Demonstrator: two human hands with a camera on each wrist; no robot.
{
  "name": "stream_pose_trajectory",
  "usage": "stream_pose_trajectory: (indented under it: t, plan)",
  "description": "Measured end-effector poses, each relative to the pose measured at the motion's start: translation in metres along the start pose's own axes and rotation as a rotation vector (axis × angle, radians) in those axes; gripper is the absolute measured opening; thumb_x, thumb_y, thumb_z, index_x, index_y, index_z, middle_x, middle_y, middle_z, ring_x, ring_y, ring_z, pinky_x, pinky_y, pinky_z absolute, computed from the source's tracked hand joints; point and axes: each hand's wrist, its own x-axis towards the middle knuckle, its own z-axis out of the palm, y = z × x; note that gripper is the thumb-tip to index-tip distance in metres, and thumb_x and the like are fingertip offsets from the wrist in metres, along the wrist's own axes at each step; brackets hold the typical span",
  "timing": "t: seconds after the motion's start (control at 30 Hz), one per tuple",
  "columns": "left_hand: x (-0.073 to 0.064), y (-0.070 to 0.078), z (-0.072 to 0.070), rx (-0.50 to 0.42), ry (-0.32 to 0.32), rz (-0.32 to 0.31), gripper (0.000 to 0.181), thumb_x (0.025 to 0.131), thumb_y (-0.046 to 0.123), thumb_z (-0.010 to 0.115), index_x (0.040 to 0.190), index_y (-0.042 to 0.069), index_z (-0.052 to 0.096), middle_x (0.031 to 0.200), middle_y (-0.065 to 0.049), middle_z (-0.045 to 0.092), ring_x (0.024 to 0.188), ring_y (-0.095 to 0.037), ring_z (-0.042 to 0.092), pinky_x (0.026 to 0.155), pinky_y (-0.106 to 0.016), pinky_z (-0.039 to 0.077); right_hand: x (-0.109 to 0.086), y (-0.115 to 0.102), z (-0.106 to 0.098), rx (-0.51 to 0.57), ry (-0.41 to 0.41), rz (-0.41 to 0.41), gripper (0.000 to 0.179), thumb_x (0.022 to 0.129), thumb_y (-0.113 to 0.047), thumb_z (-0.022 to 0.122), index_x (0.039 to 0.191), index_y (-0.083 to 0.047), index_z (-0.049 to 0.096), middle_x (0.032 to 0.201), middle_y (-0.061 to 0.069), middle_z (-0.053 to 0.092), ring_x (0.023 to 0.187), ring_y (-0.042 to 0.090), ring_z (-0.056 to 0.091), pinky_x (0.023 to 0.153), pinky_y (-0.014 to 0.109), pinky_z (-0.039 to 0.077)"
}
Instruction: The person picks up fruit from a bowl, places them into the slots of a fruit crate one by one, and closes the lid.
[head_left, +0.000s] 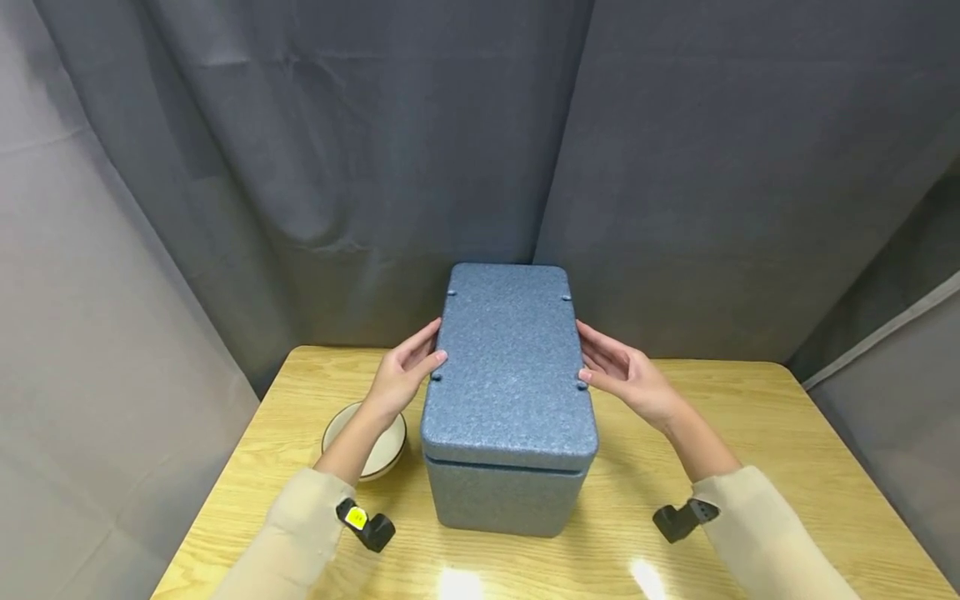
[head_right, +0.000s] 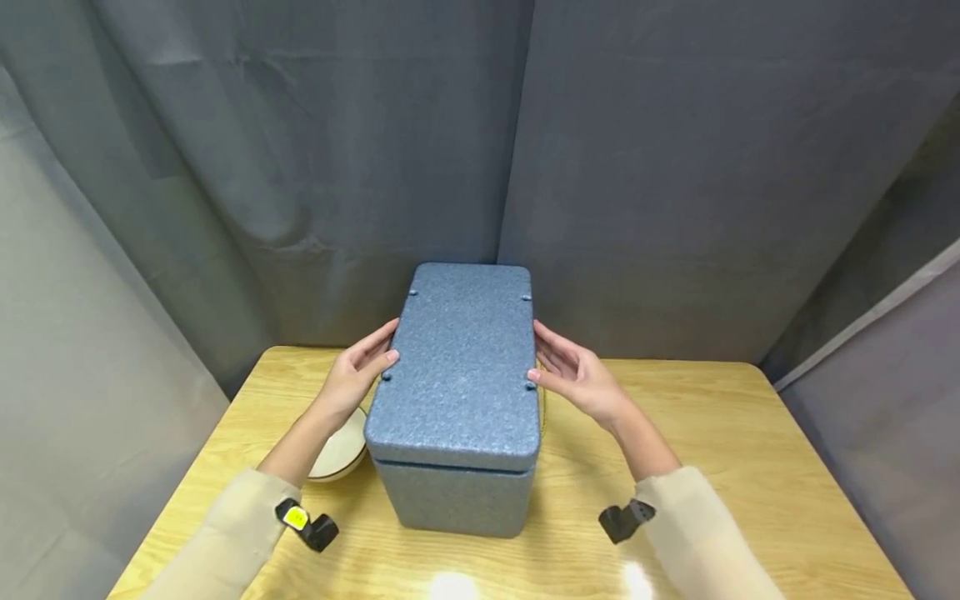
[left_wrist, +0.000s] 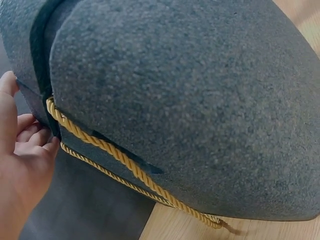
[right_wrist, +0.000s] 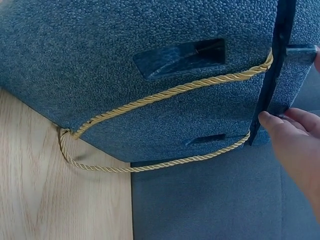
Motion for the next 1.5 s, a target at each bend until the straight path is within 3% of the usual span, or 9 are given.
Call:
stream_pose_trajectory:
  t: [0.3,0.53,0.77,1.0,1.23,1.37,1.5]
  plan:
    - [-0.002,-0.006,0.000,-0.031,0.028,0.049,0.052,0.093,0.005,0.058,0.143,0.001,0.043,0.153,-0.012,0.039,0.145,-0.022,0.031,0.114,-0.025,0.029,-0.001,0.000,0.004,-0.076,0.017,0.000,0.074,0.093,-0.006,0.059,0.152,0.002,0.015,0.161,0.021,0.013,0.147,0.035,0.016,0.105,0.009,0.034]
    - [-0.004,-0.013,0.016,-0.109,0.079,0.094,0.051,0.096,0.006,0.051,0.145,0.000,0.038,0.154,-0.013,0.035,0.145,-0.022,0.030,0.113,-0.016,0.031,-0.001,0.003,0.001,-0.083,0.048,0.017,0.071,0.094,-0.008,0.058,0.152,-0.001,0.017,0.161,0.018,0.014,0.147,0.033,0.017,0.103,0.008,0.036]
    - [-0.009,-0.015,0.034,-0.165,0.163,0.067,0.050,0.098,0.015,0.049,0.146,0.009,0.040,0.155,-0.006,0.035,0.146,-0.021,0.029,0.122,-0.035,0.022,-0.002,0.009,-0.003,-0.081,0.067,0.023,0.068,0.097,-0.014,0.056,0.154,-0.008,0.019,0.162,0.012,0.013,0.149,0.027,0.016,0.101,0.005,0.035]
    - [-0.008,-0.017,0.029,-0.112,0.107,0.074,0.051,0.097,0.015,0.050,0.147,0.010,0.039,0.156,-0.006,0.034,0.146,-0.020,0.028,0.121,-0.034,0.022,-0.006,0.011,-0.003,-0.063,0.063,0.020,0.068,0.098,-0.014,0.054,0.154,-0.008,0.016,0.163,0.012,0.009,0.150,0.028,0.011,0.103,0.004,0.033]
    - [-0.005,-0.015,0.026,-0.150,0.076,0.110,0.053,0.094,0.005,0.052,0.145,0.000,0.038,0.154,-0.012,0.035,0.144,-0.024,0.032,0.110,-0.013,0.032,-0.009,0.011,-0.002,-0.040,0.088,0.002,0.066,0.098,-0.012,0.052,0.154,-0.006,0.016,0.162,0.015,0.008,0.149,0.029,0.010,0.103,0.005,0.033]
    - [-0.003,-0.015,0.025,-0.166,0.057,0.120,0.053,0.094,0.002,0.053,0.144,-0.002,0.038,0.154,-0.015,0.035,0.144,-0.026,0.032,0.111,-0.016,0.032,-0.010,0.008,0.000,-0.045,0.089,-0.015,0.067,0.098,-0.009,0.052,0.153,-0.003,0.016,0.162,0.017,0.008,0.149,0.030,0.011,0.104,0.005,0.033]
    - [-0.004,-0.013,0.021,-0.133,0.049,0.097,0.053,0.094,0.003,0.053,0.145,-0.001,0.038,0.154,-0.014,0.035,0.144,-0.025,0.031,0.113,-0.021,0.031,-0.009,0.002,0.003,-0.116,0.072,-0.028,0.067,0.098,-0.010,0.053,0.152,0.001,0.016,0.162,0.018,0.009,0.148,0.035,0.010,0.104,0.004,0.031]
